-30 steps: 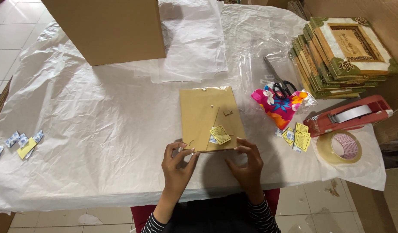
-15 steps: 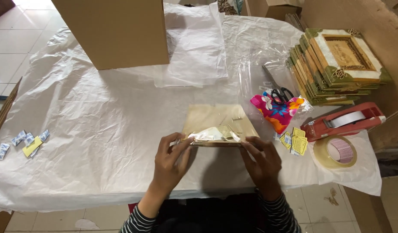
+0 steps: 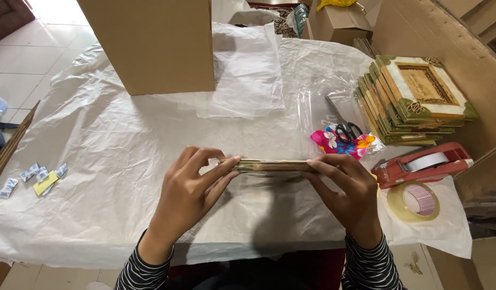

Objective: A person packages a picture frame by sliding it into a plastic sleeve and applying several small adhesive labels to the back.

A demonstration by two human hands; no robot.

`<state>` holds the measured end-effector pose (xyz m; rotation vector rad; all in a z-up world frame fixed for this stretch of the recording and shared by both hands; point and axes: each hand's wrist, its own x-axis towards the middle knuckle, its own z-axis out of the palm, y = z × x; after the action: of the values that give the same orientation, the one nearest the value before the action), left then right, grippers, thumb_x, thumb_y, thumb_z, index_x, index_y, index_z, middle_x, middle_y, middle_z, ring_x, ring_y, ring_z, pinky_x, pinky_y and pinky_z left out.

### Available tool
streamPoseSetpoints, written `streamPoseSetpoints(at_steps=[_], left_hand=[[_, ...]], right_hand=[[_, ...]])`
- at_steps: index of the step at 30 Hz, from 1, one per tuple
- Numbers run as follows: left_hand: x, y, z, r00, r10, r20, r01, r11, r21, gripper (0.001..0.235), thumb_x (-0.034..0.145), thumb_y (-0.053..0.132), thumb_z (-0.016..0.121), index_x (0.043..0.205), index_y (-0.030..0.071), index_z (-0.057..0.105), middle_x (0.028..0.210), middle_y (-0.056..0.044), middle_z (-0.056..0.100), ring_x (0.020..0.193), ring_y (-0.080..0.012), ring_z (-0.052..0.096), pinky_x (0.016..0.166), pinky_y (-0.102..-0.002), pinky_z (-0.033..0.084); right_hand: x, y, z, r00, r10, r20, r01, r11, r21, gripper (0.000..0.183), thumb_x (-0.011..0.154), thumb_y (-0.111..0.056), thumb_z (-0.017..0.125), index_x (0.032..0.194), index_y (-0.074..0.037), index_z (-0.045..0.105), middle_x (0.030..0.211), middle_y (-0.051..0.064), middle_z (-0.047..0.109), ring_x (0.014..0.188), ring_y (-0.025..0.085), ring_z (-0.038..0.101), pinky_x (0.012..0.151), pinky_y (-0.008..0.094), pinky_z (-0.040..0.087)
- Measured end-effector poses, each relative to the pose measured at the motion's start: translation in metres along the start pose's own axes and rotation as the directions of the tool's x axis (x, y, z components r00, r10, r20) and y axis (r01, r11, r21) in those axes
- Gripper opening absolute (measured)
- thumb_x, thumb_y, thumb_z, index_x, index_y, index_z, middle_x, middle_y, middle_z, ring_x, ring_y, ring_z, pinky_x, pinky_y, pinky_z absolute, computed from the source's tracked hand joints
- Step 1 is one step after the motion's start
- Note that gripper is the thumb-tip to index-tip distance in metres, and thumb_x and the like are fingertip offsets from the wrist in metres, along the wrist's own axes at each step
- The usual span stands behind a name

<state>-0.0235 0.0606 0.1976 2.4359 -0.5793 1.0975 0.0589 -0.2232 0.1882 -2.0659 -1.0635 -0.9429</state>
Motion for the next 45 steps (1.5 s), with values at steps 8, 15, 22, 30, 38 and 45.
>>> streamPoseSetpoints(at_steps=[8,15,22,30,38,45], left_hand=[[-0.004,-0.002,0.003,0.999,0.009,0.042,-0.007,0.998,-0.06,0.02,0.097,0.018,0.07,0.116,0.012,0.07,0.107,-0.011,0.062,0.093,-0.0271,0.058,0.082,-0.044,0.047],[0.011,0.001,0.021,0.996,0.079,-0.033,-0.083,0.982,-0.168,0.017,0.094,0.017,0.076,0.105,0.006,0.068,0.108,-0.01,0.068,0.103,-0.0282,0.065,0.093,-0.045,0.05],[0.016,-0.006,0.047,0.984,0.037,-0.176,-0.103,0.917,-0.385,0.002,0.092,0.01,0.073,0.09,0.008,0.074,0.089,-0.004,0.073,0.094,-0.029,0.072,0.09,-0.042,0.052],[0.017,-0.019,0.067,0.929,0.083,-0.36,-0.206,0.925,-0.318,0.007,0.091,0.01,0.075,0.085,0.008,0.074,0.08,-0.003,0.069,0.081,-0.0254,0.068,0.086,-0.043,0.053],[0.016,-0.03,0.079,0.864,0.2,-0.461,-0.302,0.94,-0.158,0.006,0.091,0.009,0.075,0.086,0.01,0.072,0.078,-0.003,0.064,0.078,-0.0245,0.059,0.082,-0.042,0.048],[0.008,-0.038,0.09,0.84,0.233,-0.489,-0.301,0.952,-0.064,0.01,0.095,0.016,0.072,0.085,0.012,0.069,0.077,-0.001,0.063,0.075,-0.023,0.056,0.08,-0.04,0.04]], right_hand=[[-0.005,0.017,0.005,1.0,-0.023,-0.015,0.024,0.998,0.063,0.022,0.085,-0.01,0.087,0.102,-0.013,0.075,0.101,0.007,0.073,0.09,0.019,0.066,0.086,0.034,0.05],[-0.01,0.028,0.032,0.991,0.053,-0.121,-0.008,0.937,0.35,0.01,0.088,-0.012,0.08,0.093,-0.011,0.072,0.099,0.007,0.068,0.093,0.023,0.063,0.097,0.043,0.053],[-0.007,0.049,0.054,0.968,-0.004,-0.25,0.142,0.831,0.537,0.008,0.081,-0.004,0.086,0.082,-0.002,0.078,0.082,0.013,0.074,0.075,0.026,0.071,0.072,0.038,0.06],[-0.005,0.054,0.083,0.857,-0.085,-0.509,0.32,0.861,0.395,0.015,0.087,-0.006,0.083,0.079,0.003,0.073,0.074,0.016,0.069,0.066,0.027,0.068,0.064,0.035,0.057],[0.003,0.055,0.086,0.818,-0.132,-0.56,0.366,0.87,0.33,0.017,0.088,-0.008,0.083,0.079,0.002,0.072,0.069,0.014,0.065,0.063,0.026,0.064,0.061,0.034,0.055],[0.004,0.053,0.088,0.833,-0.175,-0.525,0.359,0.893,0.271,0.021,0.093,-0.014,0.078,0.079,0.0,0.07,0.067,0.01,0.059,0.063,0.025,0.061,0.061,0.032,0.053]])
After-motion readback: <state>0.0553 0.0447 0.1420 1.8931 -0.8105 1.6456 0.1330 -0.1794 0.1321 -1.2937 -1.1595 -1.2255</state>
